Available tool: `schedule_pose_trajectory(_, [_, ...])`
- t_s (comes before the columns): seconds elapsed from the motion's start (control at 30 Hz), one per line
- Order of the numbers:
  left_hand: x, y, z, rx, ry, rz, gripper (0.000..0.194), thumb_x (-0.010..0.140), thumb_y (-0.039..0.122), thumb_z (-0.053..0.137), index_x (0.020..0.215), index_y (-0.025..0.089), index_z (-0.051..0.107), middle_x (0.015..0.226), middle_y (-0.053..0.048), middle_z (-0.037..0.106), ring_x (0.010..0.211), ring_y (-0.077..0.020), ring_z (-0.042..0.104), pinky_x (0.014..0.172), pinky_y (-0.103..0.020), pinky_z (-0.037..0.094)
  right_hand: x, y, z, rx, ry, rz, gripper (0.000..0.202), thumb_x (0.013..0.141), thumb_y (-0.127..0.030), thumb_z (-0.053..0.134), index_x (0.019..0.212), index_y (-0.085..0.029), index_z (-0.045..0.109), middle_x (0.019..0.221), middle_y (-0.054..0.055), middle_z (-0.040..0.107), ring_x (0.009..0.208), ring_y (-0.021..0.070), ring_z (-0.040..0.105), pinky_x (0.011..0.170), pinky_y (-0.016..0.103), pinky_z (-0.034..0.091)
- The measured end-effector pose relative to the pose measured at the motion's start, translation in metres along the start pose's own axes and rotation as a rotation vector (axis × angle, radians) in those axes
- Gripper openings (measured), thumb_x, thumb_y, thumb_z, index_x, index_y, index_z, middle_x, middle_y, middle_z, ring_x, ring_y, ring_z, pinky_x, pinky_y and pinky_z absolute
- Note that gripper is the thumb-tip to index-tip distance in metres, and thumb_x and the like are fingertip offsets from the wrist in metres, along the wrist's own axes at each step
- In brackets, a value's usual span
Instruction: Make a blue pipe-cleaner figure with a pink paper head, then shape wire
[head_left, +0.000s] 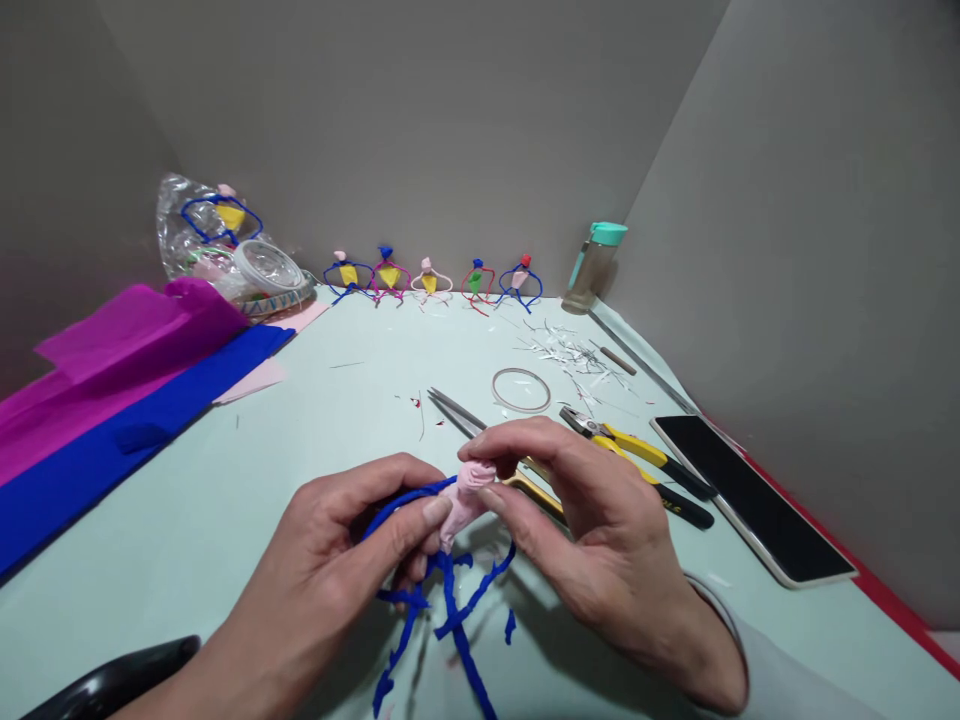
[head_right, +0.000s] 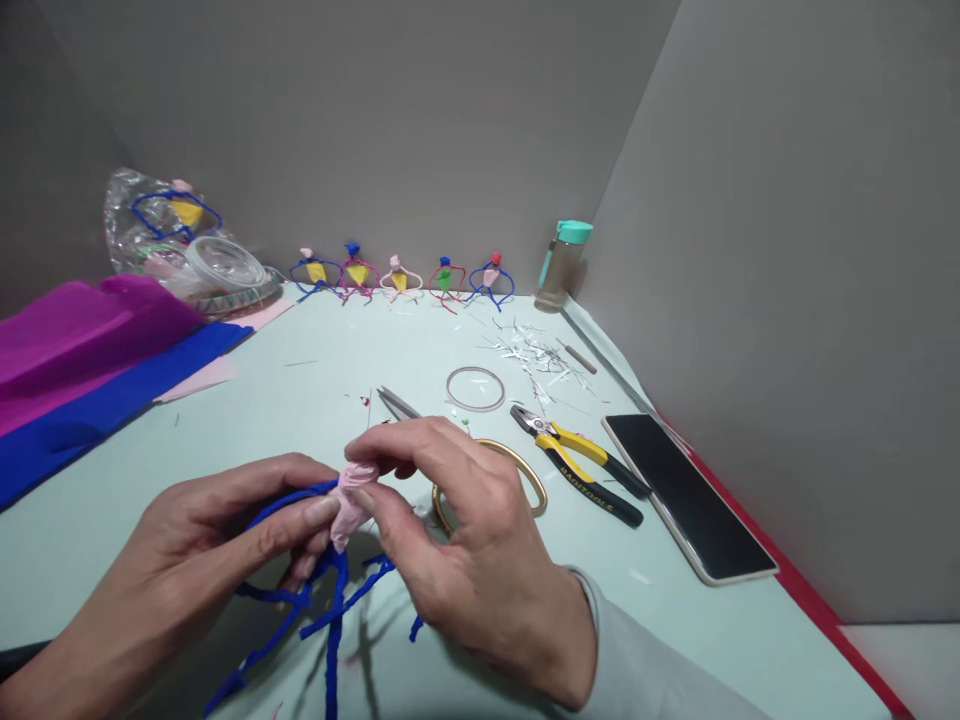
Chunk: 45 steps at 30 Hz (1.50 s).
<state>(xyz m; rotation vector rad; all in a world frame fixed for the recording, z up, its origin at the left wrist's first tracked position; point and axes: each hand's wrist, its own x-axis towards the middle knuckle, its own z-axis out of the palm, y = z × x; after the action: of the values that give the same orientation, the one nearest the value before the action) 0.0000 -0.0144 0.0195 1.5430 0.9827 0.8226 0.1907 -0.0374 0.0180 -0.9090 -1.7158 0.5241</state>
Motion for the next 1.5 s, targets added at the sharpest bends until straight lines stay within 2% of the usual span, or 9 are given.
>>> schedule_pose_trajectory(0.3, [-0.001, 0.000, -0.001, -0.059, -0.018, -0.035, 0.019, 0.091, 0.038, 0.068, 0.086, 0.022, 0.076, 0.063, 0.004, 0.060, 0.054, -0.0095, 0.052, 0.050, -0.018, 0.043, 0.000, -0.004, -0.004, -0.021, -0.056, 0.022, 0.026, 0.088, -0.010, 0.065, 0.113, -0.018, 0.064, 0.105, 0.004, 0.070, 0.090, 0.0161, 0.065, 0.082, 0.033, 0.054])
schedule_pose_trajectory(0.53, [-0.002, 0.000, -0.001, -0.034, -0.038, -0.054, 0.020, 0.091, 0.036, 0.066, 0.081, 0.021, 0.074, 0.061, 0.004, 0.060, 0.054, -0.0099, 0.053, 0.053, -0.019, 0.044, 0.005, -0.003, -0.005, -0.062, -0.057, -0.088, 0.021, 0.091, -0.005, 0.061, 0.106, -0.018, 0.066, 0.098, 0.004, 0.073, 0.093, 0.0155, 0.066, 0.085, 0.030, 0.054])
schedule_pose_trajectory(0.67, [0.000, 0.000, -0.001, -0.052, -0.051, -0.074, 0.020, 0.091, 0.036, 0.066, 0.081, 0.020, 0.073, 0.061, 0.004, 0.059, 0.053, -0.0096, 0.051, 0.051, -0.019, 0.043, 0.005, -0.002, -0.003, -0.090, -0.041, -0.081, 0.017, 0.092, -0.008, 0.063, 0.102, -0.021, 0.067, 0.095, 0.003, 0.074, 0.089, 0.0165, 0.068, 0.081, 0.031, 0.055])
schedule_pose_trajectory(0.8, [0.000, 0.001, -0.002, -0.061, -0.047, -0.092, 0.022, 0.091, 0.037, 0.066, 0.079, 0.019, 0.072, 0.062, 0.003, 0.059, 0.054, -0.0100, 0.051, 0.053, -0.020, 0.043, 0.002, -0.002, -0.003, -0.082, -0.026, -0.001, 0.015, 0.091, -0.010, 0.065, 0.101, -0.021, 0.066, 0.094, 0.001, 0.073, 0.083, 0.0137, 0.067, 0.076, 0.027, 0.053])
schedule_pose_trajectory(0.9, [0.000, 0.001, -0.002, -0.067, -0.045, -0.077, 0.023, 0.091, 0.038, 0.066, 0.078, 0.020, 0.072, 0.061, 0.003, 0.059, 0.054, -0.0100, 0.051, 0.052, -0.019, 0.043, 0.001, -0.001, -0.003, -0.043, -0.012, 0.081, 0.011, 0.092, -0.017, 0.068, 0.100, -0.023, 0.065, 0.094, -0.001, 0.071, 0.083, 0.0141, 0.065, 0.077, 0.029, 0.052])
schedule_pose_trajectory(1.1, [0.000, -0.004, -0.001, -0.100, -0.048, -0.047, 0.022, 0.092, 0.037, 0.067, 0.078, 0.022, 0.073, 0.062, 0.005, 0.060, 0.054, -0.0085, 0.052, 0.051, -0.016, 0.043, 0.004, 0.001, -0.005, 0.066, 0.000, 0.202, 0.012, 0.089, -0.017, 0.070, 0.096, -0.025, 0.065, 0.091, -0.003, 0.069, 0.082, 0.0132, 0.063, 0.078, 0.029, 0.051])
schedule_pose_trajectory(1.2, [-0.001, -0.005, -0.002, -0.093, -0.056, -0.042, 0.021, 0.092, 0.037, 0.067, 0.078, 0.022, 0.073, 0.061, 0.005, 0.059, 0.054, -0.0083, 0.051, 0.051, -0.016, 0.043, 0.007, 0.002, -0.008, 0.160, -0.031, 0.245, 0.016, 0.090, -0.017, 0.070, 0.103, -0.027, 0.068, 0.097, -0.004, 0.070, 0.084, 0.0114, 0.064, 0.080, 0.026, 0.052])
schedule_pose_trajectory(1.33, [0.000, -0.004, -0.001, -0.072, -0.049, -0.046, 0.021, 0.092, 0.037, 0.067, 0.079, 0.022, 0.073, 0.060, 0.005, 0.059, 0.054, -0.0090, 0.052, 0.052, -0.017, 0.043, 0.010, 0.000, -0.011, 0.244, -0.074, 0.330, 0.013, 0.092, -0.022, 0.071, 0.102, -0.028, 0.074, 0.098, -0.002, 0.073, 0.088, 0.0132, 0.067, 0.080, 0.026, 0.053])
schedule_pose_trajectory(1.5, [0.002, -0.005, -0.002, -0.034, -0.040, -0.064, 0.024, 0.093, 0.039, 0.065, 0.078, 0.021, 0.073, 0.058, 0.005, 0.058, 0.053, -0.0096, 0.051, 0.052, -0.018, 0.042, 0.012, 0.000, -0.013, 0.378, 0.000, 0.398, 0.007, 0.090, -0.026, 0.071, 0.095, -0.022, 0.071, 0.093, 0.002, 0.072, 0.087, 0.0157, 0.068, 0.078, 0.027, 0.054])
